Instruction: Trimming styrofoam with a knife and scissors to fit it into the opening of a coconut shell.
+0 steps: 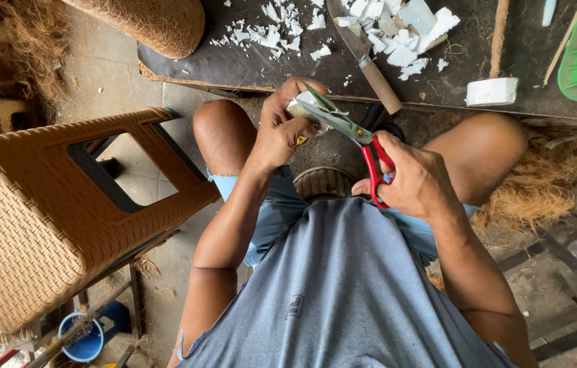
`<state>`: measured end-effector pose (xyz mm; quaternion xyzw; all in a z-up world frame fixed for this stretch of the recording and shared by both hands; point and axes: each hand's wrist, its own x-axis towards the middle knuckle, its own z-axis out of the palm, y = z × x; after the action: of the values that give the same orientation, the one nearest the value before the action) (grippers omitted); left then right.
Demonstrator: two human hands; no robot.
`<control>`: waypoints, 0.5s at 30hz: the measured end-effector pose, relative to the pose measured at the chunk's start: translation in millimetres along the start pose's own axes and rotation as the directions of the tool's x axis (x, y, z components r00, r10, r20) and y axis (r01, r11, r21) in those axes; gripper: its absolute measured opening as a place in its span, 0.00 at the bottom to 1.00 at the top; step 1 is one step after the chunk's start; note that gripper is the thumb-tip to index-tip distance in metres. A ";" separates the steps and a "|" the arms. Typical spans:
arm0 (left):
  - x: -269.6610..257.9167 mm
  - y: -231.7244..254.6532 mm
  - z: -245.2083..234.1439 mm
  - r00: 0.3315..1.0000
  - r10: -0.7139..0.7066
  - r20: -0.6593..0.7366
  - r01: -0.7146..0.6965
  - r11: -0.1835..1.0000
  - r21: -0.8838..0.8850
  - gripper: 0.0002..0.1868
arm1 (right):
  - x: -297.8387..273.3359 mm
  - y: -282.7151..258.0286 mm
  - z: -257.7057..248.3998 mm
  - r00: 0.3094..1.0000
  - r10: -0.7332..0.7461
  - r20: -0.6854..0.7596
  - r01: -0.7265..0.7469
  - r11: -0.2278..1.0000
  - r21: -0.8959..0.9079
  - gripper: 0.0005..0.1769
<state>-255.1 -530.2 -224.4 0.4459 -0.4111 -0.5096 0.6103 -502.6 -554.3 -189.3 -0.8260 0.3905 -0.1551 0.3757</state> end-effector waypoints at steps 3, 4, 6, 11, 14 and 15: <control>-1.3 -10.8 -3.4 0.999 -0.033 0.023 0.033 0.999 -0.012 0.27 | -2.3 7.0 3.5 1.000 0.012 -0.002 -0.012 1.000 -0.001 0.40; -1.7 -10.7 -2.5 0.999 -0.027 0.045 0.028 1.000 -0.012 0.28 | -3.8 9.7 4.6 1.000 0.024 -0.019 -0.024 1.000 0.000 0.40; -1.2 -15.2 -3.8 0.998 -0.016 0.063 0.017 1.000 -0.017 0.29 | -6.5 16.6 10.4 0.999 0.030 -0.032 -0.030 1.000 -0.005 0.41; -1.0 -25.0 11.9 0.995 0.000 -0.098 -0.010 0.995 -0.096 0.28 | -9.8 34.8 30.0 0.984 0.172 -0.047 -0.164 0.976 0.145 0.39; 0.0 -18.7 23.9 0.981 -0.017 -0.192 -0.008 0.991 -0.132 0.27 | -4.4 37.9 37.3 0.971 0.239 0.019 -0.231 0.912 0.338 0.36; 4.1 -28.3 19.5 0.980 -0.010 -0.199 -0.017 0.991 -0.135 0.27 | 1.0 36.3 36.7 0.973 0.231 0.021 -0.225 0.916 0.331 0.36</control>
<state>-280.4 -539.1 -246.3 0.4513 -0.3129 -0.4881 0.6783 -500.9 -551.8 -240.9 -0.6985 0.4557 -0.1813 0.5211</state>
